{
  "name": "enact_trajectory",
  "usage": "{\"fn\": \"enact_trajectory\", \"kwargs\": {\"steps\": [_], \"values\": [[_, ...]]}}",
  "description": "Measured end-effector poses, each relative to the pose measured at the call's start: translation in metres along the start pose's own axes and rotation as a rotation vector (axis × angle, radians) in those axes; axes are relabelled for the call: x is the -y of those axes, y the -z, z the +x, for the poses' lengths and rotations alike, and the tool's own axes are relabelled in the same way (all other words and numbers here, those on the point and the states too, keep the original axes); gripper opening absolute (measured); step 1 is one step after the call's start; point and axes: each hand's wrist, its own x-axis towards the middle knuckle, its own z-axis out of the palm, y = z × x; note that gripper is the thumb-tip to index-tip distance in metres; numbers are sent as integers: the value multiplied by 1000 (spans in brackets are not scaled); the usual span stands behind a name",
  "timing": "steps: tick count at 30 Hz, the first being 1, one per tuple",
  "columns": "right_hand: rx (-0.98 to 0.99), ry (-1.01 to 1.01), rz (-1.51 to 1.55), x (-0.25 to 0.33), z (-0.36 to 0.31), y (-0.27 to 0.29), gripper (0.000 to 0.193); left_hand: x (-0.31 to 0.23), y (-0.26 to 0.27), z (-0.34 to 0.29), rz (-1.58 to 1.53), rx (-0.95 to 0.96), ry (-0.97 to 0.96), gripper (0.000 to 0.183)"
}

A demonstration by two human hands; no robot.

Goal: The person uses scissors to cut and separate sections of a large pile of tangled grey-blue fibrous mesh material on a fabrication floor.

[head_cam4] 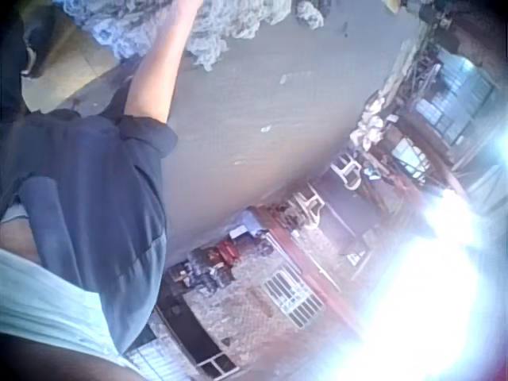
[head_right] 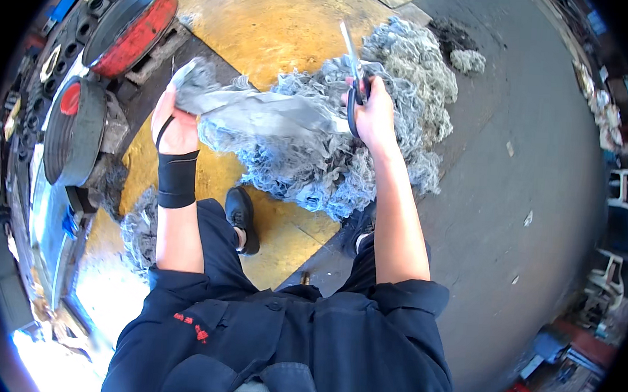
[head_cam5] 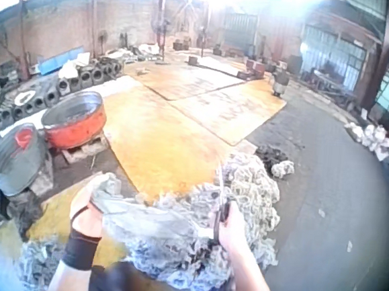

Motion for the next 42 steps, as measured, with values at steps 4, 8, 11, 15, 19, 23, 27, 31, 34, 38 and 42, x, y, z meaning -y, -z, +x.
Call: {"fn": "enact_trajectory", "kwargs": {"steps": [4, 8, 11, 15, 19, 23, 27, 31, 34, 38, 42], "values": [[155, -87, 79, -13, -8, -42, 43, -4, 19, 8, -64, 90, -40, 21], [231, -3, -123, -6, -2, -83, 48, -19, 20, 4, -98, 96, -59, 16], [222, 77, -228, 7, -3, -108, 48, -23, 17, 4, -62, 105, -116, 14], [155, 121, -359, 7, 5, -97, 43, -27, 22, 10, 51, -85, -202, 13], [214, 76, -146, 112, 23, -53, 20, -31, 28, 12, 236, -240, -126, 17], [152, 430, -98, 236, 56, -11, 39, -16, 34, 27, 154, -249, 158, 18], [119, 647, -22, 308, 58, 6, 10, 1, 34, 33, 205, -172, 205, 13], [92, 318, -253, 233, 50, 6, 28, 19, 62, 57, -65, -2, 106, 24], [133, 123, 16, 133, 21, 14, 20, 8, 38, 38, 317, -201, 224, 28], [211, -10, 281, 52, -13, 7, 20, 0, 10, 21, 556, 179, 86, 37], [316, -102, 280, 51, -32, 0, 20, 45, -27, -7, 706, 713, 190, 60]]}}
